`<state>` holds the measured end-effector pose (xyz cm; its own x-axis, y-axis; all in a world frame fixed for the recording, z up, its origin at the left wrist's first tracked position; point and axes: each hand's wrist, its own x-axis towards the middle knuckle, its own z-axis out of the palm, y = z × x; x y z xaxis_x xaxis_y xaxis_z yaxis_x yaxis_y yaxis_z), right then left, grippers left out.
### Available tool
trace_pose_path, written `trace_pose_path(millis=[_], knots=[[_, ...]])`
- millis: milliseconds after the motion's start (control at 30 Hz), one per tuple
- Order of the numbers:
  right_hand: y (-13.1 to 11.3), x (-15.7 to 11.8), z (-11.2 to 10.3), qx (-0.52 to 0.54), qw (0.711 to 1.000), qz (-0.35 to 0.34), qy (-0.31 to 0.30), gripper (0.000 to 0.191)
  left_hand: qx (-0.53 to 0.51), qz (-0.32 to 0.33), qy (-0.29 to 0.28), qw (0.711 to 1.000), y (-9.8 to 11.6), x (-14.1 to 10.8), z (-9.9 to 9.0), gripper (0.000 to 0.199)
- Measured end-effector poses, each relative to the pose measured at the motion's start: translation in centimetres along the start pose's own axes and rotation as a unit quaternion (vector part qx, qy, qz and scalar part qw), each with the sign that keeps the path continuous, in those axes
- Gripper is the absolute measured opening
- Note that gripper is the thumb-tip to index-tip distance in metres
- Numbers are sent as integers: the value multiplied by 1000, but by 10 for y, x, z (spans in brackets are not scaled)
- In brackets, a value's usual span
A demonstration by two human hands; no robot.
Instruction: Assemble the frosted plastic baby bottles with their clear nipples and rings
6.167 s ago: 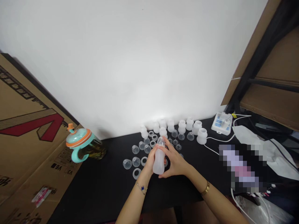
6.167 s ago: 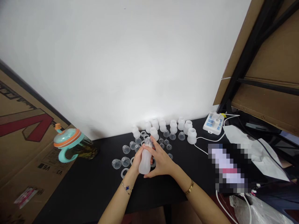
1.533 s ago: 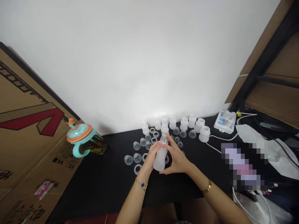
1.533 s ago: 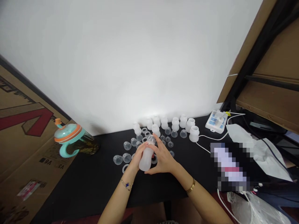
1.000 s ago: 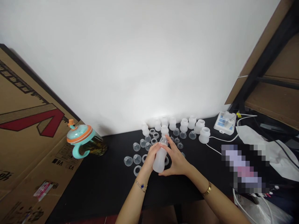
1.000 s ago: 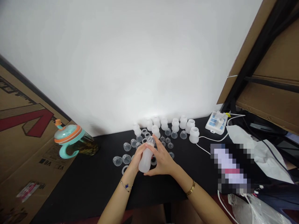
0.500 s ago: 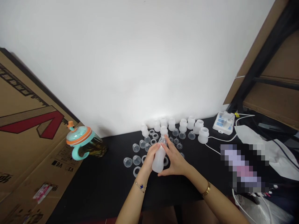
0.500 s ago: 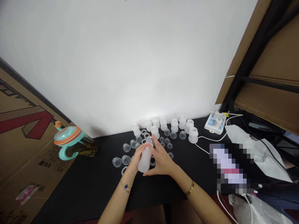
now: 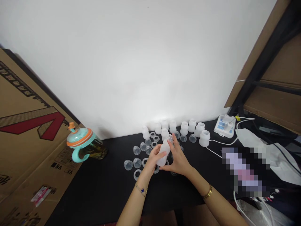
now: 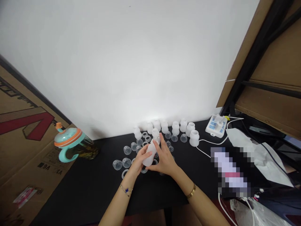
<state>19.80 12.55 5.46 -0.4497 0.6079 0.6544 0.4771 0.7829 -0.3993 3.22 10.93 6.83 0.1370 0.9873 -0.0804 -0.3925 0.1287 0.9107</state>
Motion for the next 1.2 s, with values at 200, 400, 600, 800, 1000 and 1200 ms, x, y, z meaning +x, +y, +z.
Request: trace_pose_path(millis=[200, 400, 600, 800, 1000, 1200], knots=[[-1, 0, 0, 23, 1000, -4, 9, 124, -6, 4, -4, 1000, 0, 0, 0, 42], [-4, -1, 2, 51, 999, 0, 18, 119, -20, 2, 4, 1000, 1, 1, 0, 43], [-3, -3, 4, 68, 997, 33, -1, 118, -30, 11, -12, 999, 5, -1, 3, 40], [-3, -3, 4, 61, 997, 49, -18, 114, -34, 9, 4, 999, 7, -2, 4, 45], [-4, -2, 3, 60, 997, 51, -22, 112, -34, 17, 14, 999, 7, 0, 4, 46], [-1, -3, 4, 55, 998, 38, -16, 109, -8, 46, 30, 998, 5, 2, 1, 47]])
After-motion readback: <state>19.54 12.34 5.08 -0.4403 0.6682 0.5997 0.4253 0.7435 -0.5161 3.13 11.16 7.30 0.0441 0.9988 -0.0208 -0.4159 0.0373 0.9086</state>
